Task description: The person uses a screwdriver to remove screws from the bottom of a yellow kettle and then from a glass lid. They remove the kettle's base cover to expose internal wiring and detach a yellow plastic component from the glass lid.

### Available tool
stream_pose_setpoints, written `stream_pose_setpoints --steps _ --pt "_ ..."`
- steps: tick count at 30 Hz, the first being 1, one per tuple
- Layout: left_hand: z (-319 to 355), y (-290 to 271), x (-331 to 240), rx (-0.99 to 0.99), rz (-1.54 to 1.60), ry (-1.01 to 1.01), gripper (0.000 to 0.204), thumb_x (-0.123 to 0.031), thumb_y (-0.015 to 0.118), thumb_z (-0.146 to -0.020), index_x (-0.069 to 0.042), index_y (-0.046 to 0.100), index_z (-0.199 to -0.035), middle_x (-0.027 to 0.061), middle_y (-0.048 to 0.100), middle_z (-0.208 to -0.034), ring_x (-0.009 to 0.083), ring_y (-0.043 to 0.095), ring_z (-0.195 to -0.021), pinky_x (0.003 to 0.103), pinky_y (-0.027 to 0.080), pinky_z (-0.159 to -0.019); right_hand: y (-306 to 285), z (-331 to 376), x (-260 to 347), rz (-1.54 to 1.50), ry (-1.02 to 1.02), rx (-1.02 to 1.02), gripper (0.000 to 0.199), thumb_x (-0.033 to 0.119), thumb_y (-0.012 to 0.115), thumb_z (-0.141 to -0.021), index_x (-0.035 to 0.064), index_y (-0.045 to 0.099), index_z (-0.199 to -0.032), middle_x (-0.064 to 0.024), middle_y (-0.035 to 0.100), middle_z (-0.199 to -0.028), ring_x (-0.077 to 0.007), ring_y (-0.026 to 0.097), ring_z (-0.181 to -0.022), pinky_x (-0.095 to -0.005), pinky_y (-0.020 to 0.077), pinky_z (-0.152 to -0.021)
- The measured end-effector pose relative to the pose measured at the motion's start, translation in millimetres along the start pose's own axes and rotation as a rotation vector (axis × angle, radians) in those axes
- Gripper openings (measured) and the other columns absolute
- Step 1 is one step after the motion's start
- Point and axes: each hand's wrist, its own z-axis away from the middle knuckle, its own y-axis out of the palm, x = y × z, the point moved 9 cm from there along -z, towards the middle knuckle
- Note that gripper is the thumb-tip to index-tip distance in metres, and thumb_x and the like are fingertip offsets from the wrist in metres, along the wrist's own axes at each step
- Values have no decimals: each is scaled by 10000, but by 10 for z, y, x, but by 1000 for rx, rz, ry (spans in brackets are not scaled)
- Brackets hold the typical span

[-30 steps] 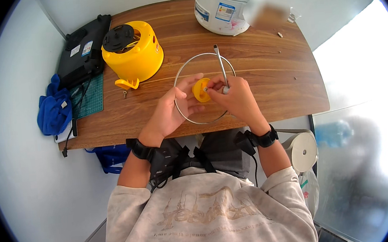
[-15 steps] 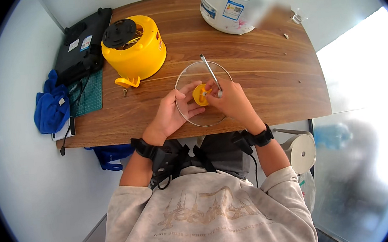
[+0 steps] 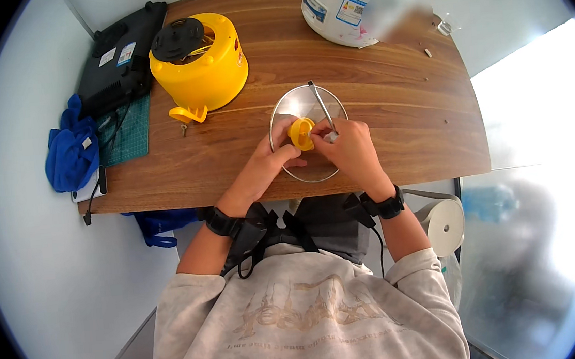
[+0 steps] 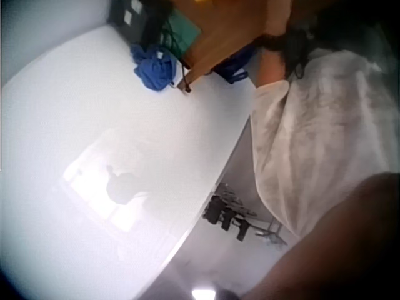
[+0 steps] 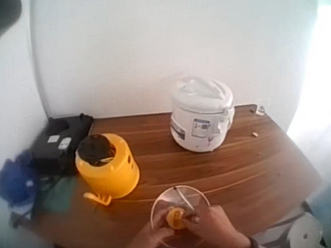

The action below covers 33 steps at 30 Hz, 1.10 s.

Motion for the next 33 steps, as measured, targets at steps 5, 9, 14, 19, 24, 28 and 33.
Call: stream_pose_setpoints --steps 5,9,14,19,24,28,33 --pt "7 11 -110 9 -221 -7 601 -81 527 -972 -83 365 -1551 116 496 -1432 200 570 -1203 305 527 -941 -9 1 -28 -9 45 16 187 135 716 -800 -13 714 -915 -185 711 -787 -362 692 -697 -376 553 -671" --pt "3 23 -98 55 -239 26 598 -86 528 -978 -83 362 -1552 109 515 -1402 191 613 -1119 291 541 -891 -16 -6 -35 -80 101 54 178 127 716 -804 -18 700 -905 -169 700 -756 -332 685 -655 -348 544 -640" --pt "4 68 -94 70 -320 25 616 -102 555 -981 -81 342 -1559 115 546 -1346 173 623 -1087 283 553 -849 -12 -4 -62 -24 89 87 165 119 716 -814 -22 690 -895 -140 692 -723 -272 685 -606 -328 531 -600" --pt "-46 -27 -63 2 -521 83 565 -115 630 -935 -24 414 -1449 137 550 -1257 175 625 -1043 282 574 -794 -28 10 -89 -117 198 153 164 120 717 -834 -34 690 -887 -106 688 -696 -183 675 -547 -293 521 -553" --pt "-53 -73 8 -24 -344 24 484 -150 623 -961 33 446 -1373 145 610 -1214 172 660 -976 284 575 -794 -18 13 -97 -113 214 173 177 125 716 -843 -47 695 -877 -104 695 -692 -169 676 -540 -280 527 -547" --pt "-61 -52 -3 9 -421 6 505 -150 594 -989 9 402 -1428 162 600 -1273 186 668 -1048 290 580 -815 -23 22 -95 -94 190 132 188 137 717 -848 -49 699 -870 -106 691 -677 -174 685 -544 -278 527 -546" --pt "-18 118 -121 54 -373 -6 530 -132 586 -973 12 381 -1440 161 593 -1272 199 664 -1059 285 568 -850 -79 51 -103 -125 224 103 201 150 720 -852 -49 707 -882 -100 686 -663 -167 681 -539 -274 524 -543"
